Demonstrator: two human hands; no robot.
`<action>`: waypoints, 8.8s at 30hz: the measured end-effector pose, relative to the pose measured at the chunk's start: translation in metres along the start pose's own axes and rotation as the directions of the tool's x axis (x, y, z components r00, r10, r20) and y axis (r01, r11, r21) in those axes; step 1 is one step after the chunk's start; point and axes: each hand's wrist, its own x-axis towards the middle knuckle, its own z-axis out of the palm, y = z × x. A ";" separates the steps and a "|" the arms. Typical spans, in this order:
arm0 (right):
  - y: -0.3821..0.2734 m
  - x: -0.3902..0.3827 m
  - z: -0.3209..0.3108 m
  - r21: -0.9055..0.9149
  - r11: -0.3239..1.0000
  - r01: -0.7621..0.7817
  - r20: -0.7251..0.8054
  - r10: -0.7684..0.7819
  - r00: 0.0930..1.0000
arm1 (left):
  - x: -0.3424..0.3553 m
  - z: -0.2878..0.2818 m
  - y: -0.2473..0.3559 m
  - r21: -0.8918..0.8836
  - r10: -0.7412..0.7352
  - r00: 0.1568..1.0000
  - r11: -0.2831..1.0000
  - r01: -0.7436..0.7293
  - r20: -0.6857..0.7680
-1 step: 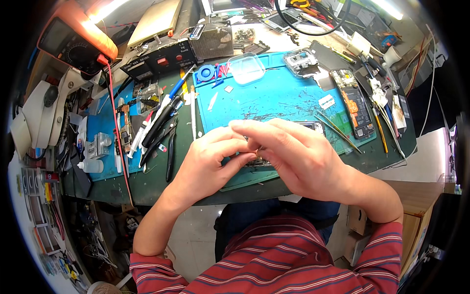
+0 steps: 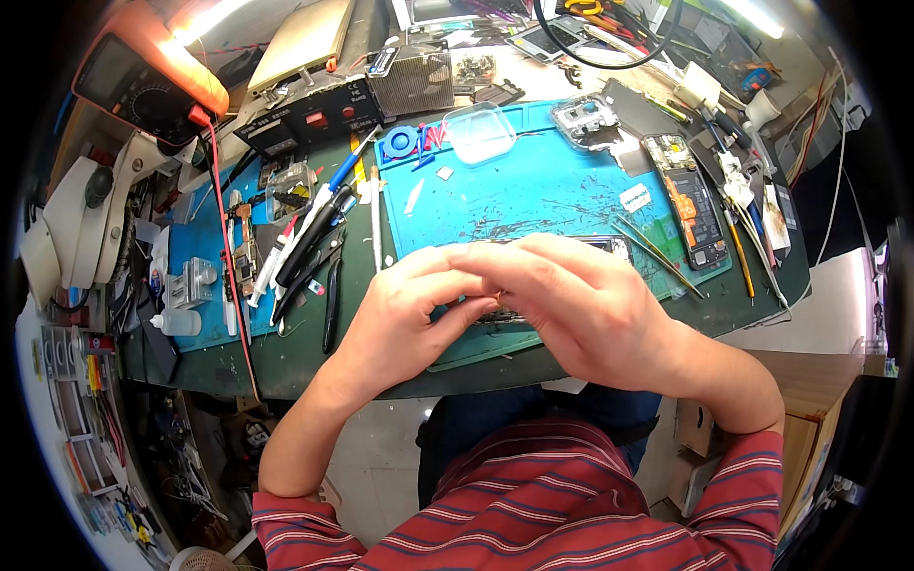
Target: The person works on a disassembled smartphone motherboard, using tweezers to remove and reposition small components and connectors. They repeatedly handle a small black module and a ribbon cable, adjusting their placement on the board throughout the clip.
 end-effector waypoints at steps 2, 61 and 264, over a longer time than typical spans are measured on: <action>-0.001 -0.001 -0.001 -0.035 0.999 0.033 -0.004 -0.033 0.999 | -0.001 -0.001 -0.002 0.028 -0.013 0.999 1.000 0.012 0.036; -0.005 0.001 -0.010 -0.050 0.998 -0.033 -0.043 0.031 0.999 | 0.020 -0.009 0.018 -0.051 -0.014 0.996 0.999 0.019 0.088; 0.016 -0.044 -0.002 -0.361 0.917 -0.171 0.041 0.199 0.979 | -0.005 0.005 -0.007 0.142 0.032 0.998 0.989 -0.038 0.046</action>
